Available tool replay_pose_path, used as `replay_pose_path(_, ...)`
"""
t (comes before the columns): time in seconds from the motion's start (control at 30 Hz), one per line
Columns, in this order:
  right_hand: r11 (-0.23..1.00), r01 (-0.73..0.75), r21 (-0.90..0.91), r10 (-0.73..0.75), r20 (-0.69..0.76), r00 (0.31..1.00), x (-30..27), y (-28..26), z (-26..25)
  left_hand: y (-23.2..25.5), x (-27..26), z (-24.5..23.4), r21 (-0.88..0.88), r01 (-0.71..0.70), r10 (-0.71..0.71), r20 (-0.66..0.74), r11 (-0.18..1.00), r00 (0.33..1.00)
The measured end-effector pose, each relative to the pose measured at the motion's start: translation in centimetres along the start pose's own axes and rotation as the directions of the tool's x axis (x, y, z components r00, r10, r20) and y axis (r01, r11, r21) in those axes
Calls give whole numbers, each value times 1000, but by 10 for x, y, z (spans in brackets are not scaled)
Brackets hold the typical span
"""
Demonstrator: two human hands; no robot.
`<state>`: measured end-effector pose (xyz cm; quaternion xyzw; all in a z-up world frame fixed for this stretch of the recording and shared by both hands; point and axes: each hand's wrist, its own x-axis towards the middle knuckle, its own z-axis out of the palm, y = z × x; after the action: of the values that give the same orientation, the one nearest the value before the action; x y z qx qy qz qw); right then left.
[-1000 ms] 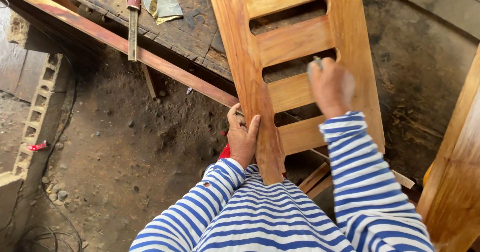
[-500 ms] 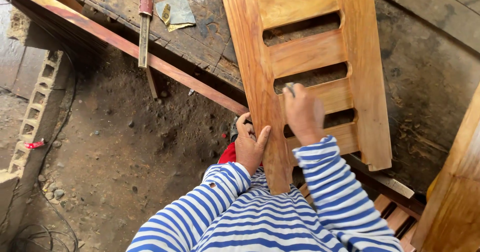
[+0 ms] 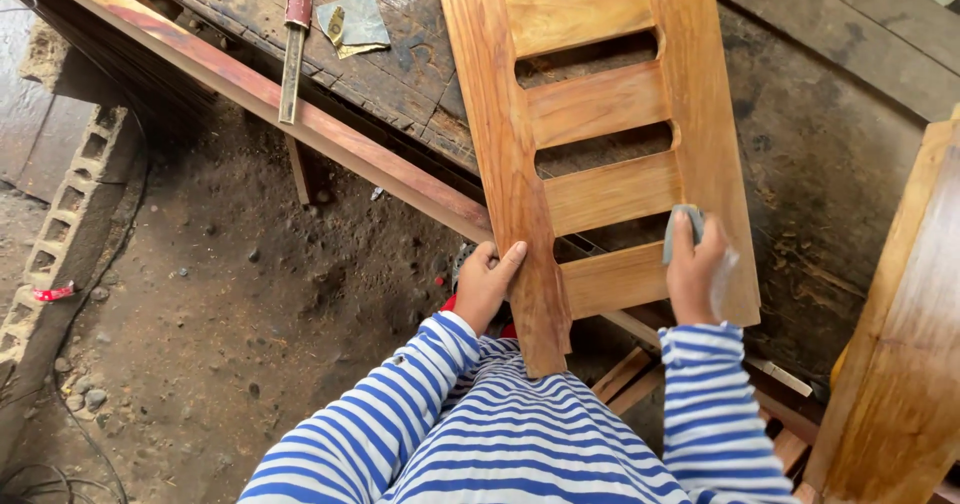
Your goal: The person sands a wooden chair backrest using a sanding block. They work on the flat surfaces and the edges of the slats, rotating the piece to access different sides.
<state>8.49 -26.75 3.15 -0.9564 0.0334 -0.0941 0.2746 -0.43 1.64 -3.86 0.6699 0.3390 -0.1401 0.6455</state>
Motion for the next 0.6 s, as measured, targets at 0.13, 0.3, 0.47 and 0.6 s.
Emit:
replay_pose_path(0.13,963,-187,195,177,67,982,-43,-26,-34,47,-31,-8,11,-27,27,-10,1000,1000)
replay_pose_path(0.3,752,-412,514,301,288,909,-78,-103,-79,59,-57,1,-69,-143,139,-65,987,988)
replay_pose_path(0.47,405,-565,719,287,486,825,-91,-131,-106,99,-90,7,-119,-241,229,-105,963,968)
replay_pose_path(0.6,317,-521,792,80,525,847,-93,-157,-145,172,-143,5,118,-453,467,-162,884,869)
